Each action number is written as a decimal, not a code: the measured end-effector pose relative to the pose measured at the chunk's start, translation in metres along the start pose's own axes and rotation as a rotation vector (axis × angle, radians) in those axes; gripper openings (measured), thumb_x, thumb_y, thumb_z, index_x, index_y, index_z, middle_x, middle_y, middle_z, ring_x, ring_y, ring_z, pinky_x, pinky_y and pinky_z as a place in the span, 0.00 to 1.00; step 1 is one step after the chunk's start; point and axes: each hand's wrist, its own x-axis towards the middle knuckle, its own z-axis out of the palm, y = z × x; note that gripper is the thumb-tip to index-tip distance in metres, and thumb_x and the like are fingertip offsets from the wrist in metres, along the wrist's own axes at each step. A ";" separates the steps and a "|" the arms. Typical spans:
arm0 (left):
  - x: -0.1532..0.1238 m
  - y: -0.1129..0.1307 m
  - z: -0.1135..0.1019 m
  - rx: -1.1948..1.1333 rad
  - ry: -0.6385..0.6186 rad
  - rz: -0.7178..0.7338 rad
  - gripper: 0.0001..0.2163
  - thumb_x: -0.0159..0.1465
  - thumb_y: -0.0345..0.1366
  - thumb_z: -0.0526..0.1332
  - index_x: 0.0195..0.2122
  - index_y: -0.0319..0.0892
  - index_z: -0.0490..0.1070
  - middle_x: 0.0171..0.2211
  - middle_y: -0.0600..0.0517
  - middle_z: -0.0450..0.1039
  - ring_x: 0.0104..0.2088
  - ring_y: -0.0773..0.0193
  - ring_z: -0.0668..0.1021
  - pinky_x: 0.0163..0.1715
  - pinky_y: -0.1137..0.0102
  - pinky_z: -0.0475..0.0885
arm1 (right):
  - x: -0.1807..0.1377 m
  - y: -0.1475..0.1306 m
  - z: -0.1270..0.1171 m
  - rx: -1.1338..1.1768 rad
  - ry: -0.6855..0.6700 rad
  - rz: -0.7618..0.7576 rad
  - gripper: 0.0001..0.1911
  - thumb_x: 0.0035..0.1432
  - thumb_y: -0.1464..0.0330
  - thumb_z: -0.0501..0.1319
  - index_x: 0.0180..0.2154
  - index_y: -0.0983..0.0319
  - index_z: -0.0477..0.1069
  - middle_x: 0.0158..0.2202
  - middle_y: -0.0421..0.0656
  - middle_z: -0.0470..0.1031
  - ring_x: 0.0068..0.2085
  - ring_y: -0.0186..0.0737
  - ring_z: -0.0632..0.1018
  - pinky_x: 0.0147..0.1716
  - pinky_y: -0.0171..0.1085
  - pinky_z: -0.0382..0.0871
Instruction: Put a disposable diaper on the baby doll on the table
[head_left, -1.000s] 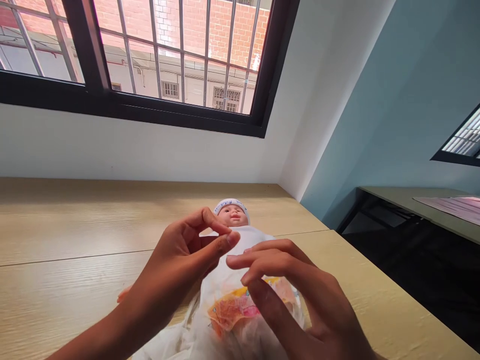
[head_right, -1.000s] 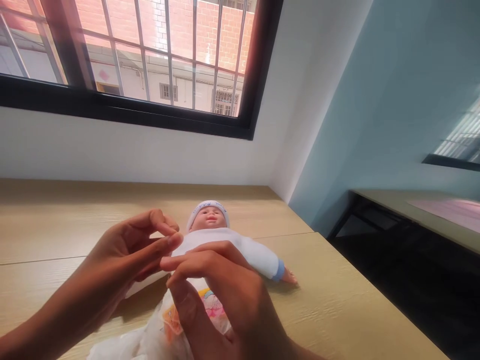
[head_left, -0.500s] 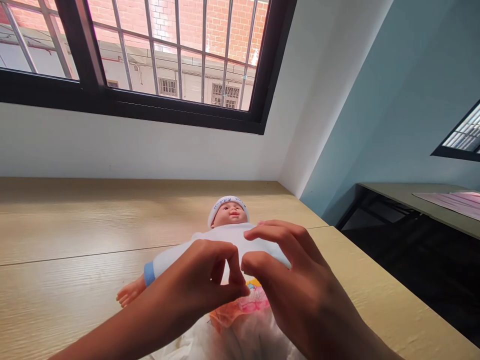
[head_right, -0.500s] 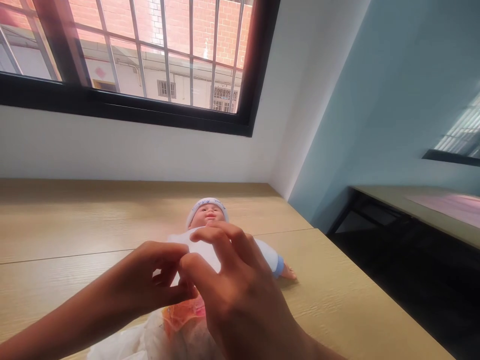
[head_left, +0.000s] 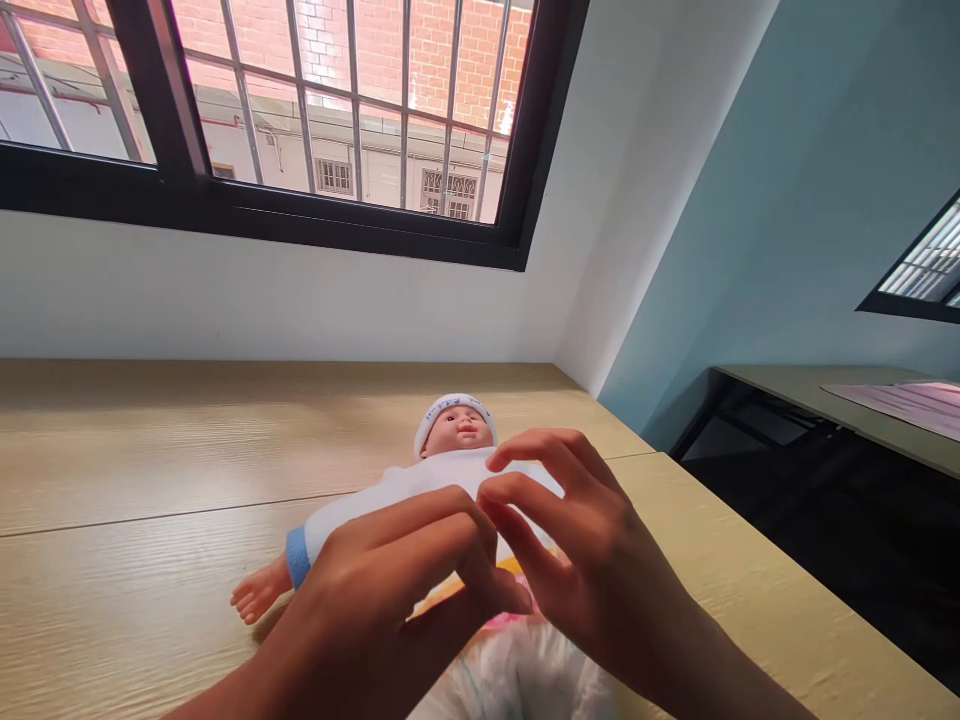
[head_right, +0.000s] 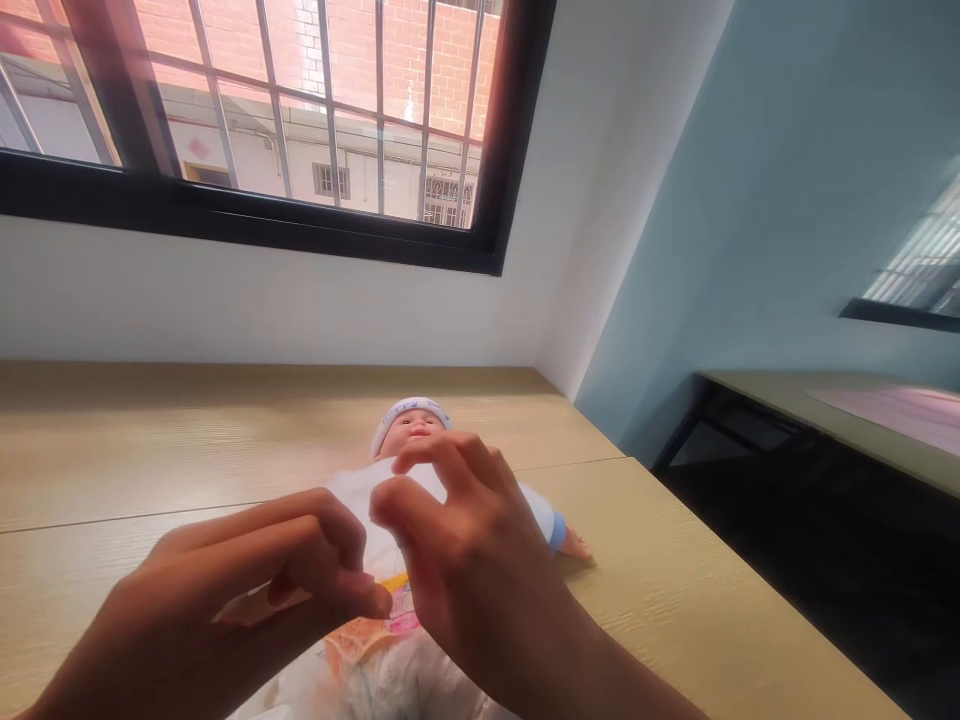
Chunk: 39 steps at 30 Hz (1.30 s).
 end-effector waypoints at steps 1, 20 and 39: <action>0.000 0.002 -0.001 0.002 0.008 0.002 0.11 0.60 0.26 0.66 0.23 0.45 0.72 0.24 0.58 0.74 0.22 0.71 0.73 0.24 0.79 0.69 | 0.001 0.000 0.000 0.042 -0.015 0.014 0.11 0.64 0.81 0.58 0.38 0.59 0.68 0.44 0.41 0.72 0.49 0.38 0.71 0.47 0.38 0.70; 0.021 -0.021 -0.013 -0.007 0.153 -0.214 0.09 0.57 0.30 0.67 0.20 0.42 0.72 0.20 0.58 0.73 0.22 0.72 0.71 0.22 0.80 0.67 | -0.005 -0.018 -0.006 -0.290 0.229 -0.157 0.13 0.62 0.83 0.56 0.37 0.65 0.76 0.38 0.46 0.79 0.45 0.43 0.77 0.50 0.42 0.67; 0.009 -0.001 -0.006 -0.227 0.235 -0.155 0.10 0.53 0.24 0.69 0.20 0.43 0.73 0.22 0.60 0.73 0.22 0.77 0.72 0.20 0.88 0.65 | 0.000 -0.016 0.003 0.125 0.132 -0.065 0.10 0.62 0.81 0.55 0.35 0.64 0.71 0.32 0.41 0.76 0.34 0.35 0.73 0.39 0.38 0.66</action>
